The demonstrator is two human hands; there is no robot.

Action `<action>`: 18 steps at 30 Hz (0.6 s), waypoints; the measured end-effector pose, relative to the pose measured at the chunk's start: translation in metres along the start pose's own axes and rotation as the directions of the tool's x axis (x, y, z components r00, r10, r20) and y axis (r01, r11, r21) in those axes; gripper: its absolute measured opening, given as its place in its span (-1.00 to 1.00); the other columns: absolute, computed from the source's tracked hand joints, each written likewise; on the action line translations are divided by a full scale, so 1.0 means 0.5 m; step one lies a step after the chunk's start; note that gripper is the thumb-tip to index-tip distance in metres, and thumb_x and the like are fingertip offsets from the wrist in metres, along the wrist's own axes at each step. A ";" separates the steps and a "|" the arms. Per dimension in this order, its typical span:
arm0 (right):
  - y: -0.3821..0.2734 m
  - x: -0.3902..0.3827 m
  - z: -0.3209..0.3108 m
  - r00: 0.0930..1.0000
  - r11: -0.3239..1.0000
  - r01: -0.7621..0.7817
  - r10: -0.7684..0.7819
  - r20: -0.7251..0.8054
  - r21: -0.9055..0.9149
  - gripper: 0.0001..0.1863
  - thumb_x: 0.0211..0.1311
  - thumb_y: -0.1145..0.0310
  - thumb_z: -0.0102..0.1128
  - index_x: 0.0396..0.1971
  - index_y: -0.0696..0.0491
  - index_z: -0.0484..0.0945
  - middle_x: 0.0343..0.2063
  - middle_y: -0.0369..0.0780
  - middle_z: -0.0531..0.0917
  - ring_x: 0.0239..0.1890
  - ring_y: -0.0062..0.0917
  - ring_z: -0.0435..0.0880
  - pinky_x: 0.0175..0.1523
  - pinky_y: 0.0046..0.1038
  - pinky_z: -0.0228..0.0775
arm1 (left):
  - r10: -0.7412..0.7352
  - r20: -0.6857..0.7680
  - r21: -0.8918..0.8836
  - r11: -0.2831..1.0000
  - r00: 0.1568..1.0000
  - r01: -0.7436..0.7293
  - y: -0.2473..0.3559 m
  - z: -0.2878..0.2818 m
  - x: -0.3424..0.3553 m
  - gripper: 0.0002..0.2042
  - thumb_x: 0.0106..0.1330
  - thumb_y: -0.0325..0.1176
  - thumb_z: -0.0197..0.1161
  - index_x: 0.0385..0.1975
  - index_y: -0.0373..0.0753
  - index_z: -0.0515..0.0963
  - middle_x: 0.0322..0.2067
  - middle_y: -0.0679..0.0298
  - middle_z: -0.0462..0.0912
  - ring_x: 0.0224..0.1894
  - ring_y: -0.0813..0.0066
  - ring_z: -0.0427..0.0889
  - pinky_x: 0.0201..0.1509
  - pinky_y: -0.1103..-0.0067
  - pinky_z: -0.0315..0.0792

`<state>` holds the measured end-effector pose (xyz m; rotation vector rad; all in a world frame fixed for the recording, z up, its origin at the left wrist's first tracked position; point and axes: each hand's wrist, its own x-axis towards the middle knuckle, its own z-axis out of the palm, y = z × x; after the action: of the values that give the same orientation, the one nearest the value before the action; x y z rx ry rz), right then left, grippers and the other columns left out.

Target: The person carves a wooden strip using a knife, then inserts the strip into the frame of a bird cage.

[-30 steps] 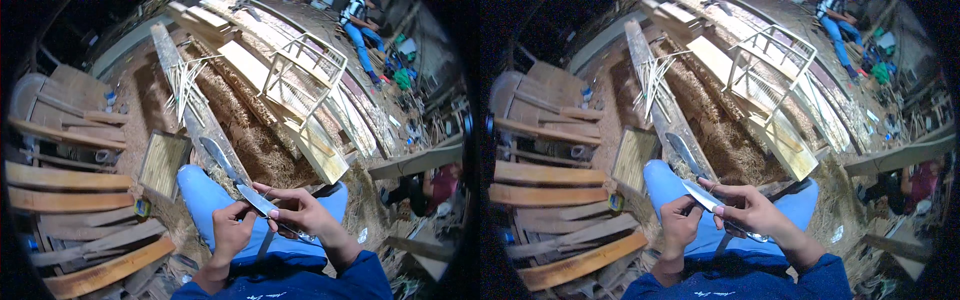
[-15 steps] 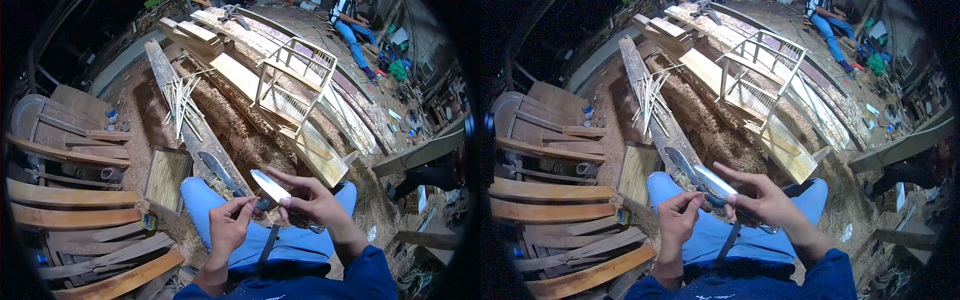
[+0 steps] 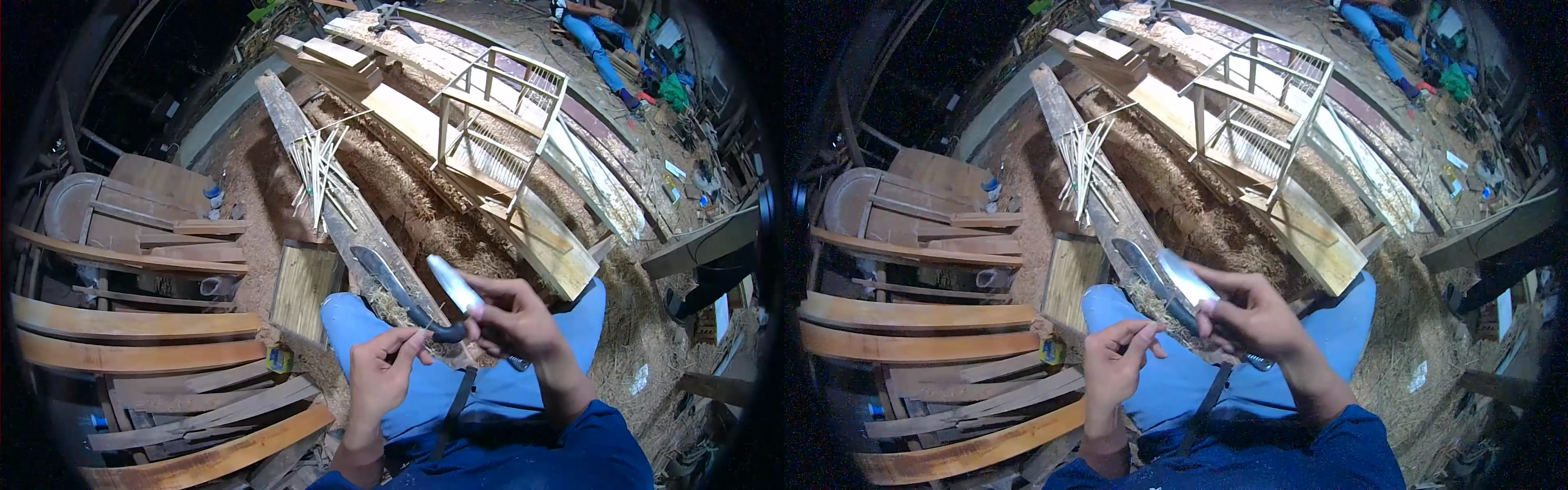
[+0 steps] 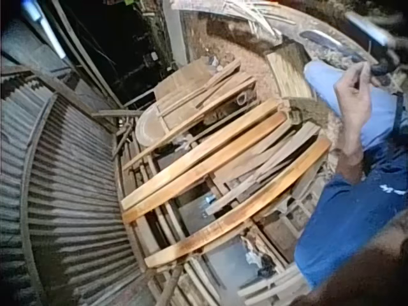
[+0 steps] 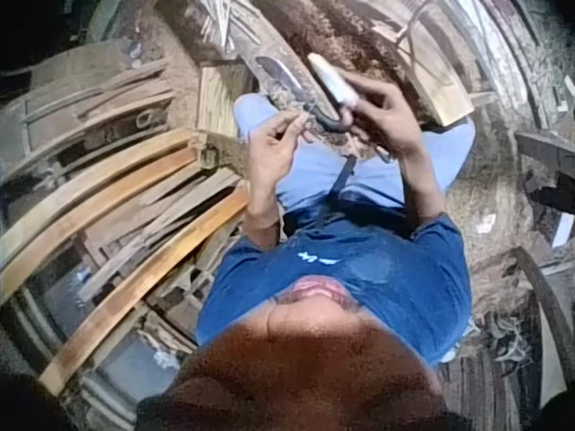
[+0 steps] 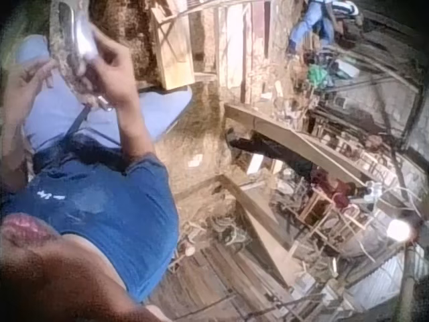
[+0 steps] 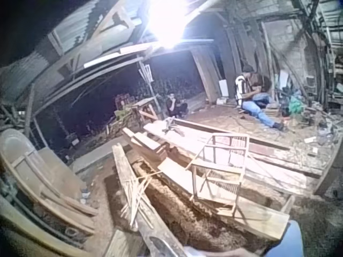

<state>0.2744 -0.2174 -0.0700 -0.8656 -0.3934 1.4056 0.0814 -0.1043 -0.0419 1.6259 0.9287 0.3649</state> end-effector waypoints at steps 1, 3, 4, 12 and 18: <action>-0.003 -0.004 -0.010 1.000 1.000 0.011 -0.010 0.025 -0.024 -0.39 0.43 0.51 0.09 0.45 0.04 0.24 -0.55 -0.30 0.63 -0.65 -0.73 0.47 -0.57 -0.65 0.29 | -0.015 -0.001 -0.002 1.000 1.000 0.015 0.001 0.001 -0.002 -0.86 0.42 -0.48 0.24 -0.20 -0.41 0.70 -0.53 0.31 0.72 -0.53 0.77 0.52 -0.51 0.71 0.31; -0.006 -0.010 -0.005 0.996 0.996 -0.004 0.012 0.089 -0.091 -0.36 0.44 0.49 0.09 0.47 0.00 0.19 -0.54 -0.29 0.64 -0.66 -0.73 0.45 -0.58 -0.65 0.29 | -0.018 -0.004 -0.015 1.000 1.000 0.018 -0.008 0.009 0.003 -0.86 0.43 -0.48 0.23 -0.21 -0.40 0.70 -0.54 0.31 0.72 -0.54 0.78 0.51 -0.52 0.70 0.29; -0.003 -0.015 0.010 0.992 0.991 -0.028 0.044 0.118 -0.132 -0.35 0.44 0.49 0.10 0.49 -0.02 0.17 -0.54 -0.29 0.64 -0.67 -0.73 0.45 -0.58 -0.65 0.28 | -0.025 0.000 -0.024 0.999 1.000 0.025 -0.014 0.012 0.006 -0.86 0.43 -0.48 0.23 -0.21 -0.39 0.70 -0.54 0.31 0.71 -0.55 0.79 0.50 -0.54 0.70 0.27; 0.002 -0.015 0.012 0.991 0.981 -0.093 0.107 0.076 -0.170 -0.40 0.45 0.48 0.10 0.46 -0.03 0.24 -0.53 -0.33 0.61 -0.56 -0.75 0.47 -0.47 -0.63 0.35 | -0.014 0.002 -0.024 1.000 1.000 0.014 -0.011 0.017 -0.003 -0.87 0.42 -0.50 0.21 -0.26 -0.38 0.70 -0.54 0.31 0.72 -0.60 0.82 0.43 -0.56 0.71 0.24; 0.016 -0.026 0.026 0.976 0.981 -0.146 0.163 0.141 -0.125 -0.35 0.45 0.48 0.11 0.49 -0.07 0.18 -0.51 -0.31 0.62 -0.63 -0.74 0.46 -0.58 -0.62 0.29 | 0.004 0.002 -0.002 1.000 1.000 -0.004 -0.017 0.018 -0.001 -0.85 0.44 -0.46 0.22 -0.23 -0.39 0.69 -0.54 0.29 0.72 -0.55 0.76 0.54 -0.51 0.70 0.36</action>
<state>0.2576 -0.2266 -0.0641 -0.9004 -0.5357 1.6111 0.0840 -0.1109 -0.0522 1.6267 0.9231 0.3667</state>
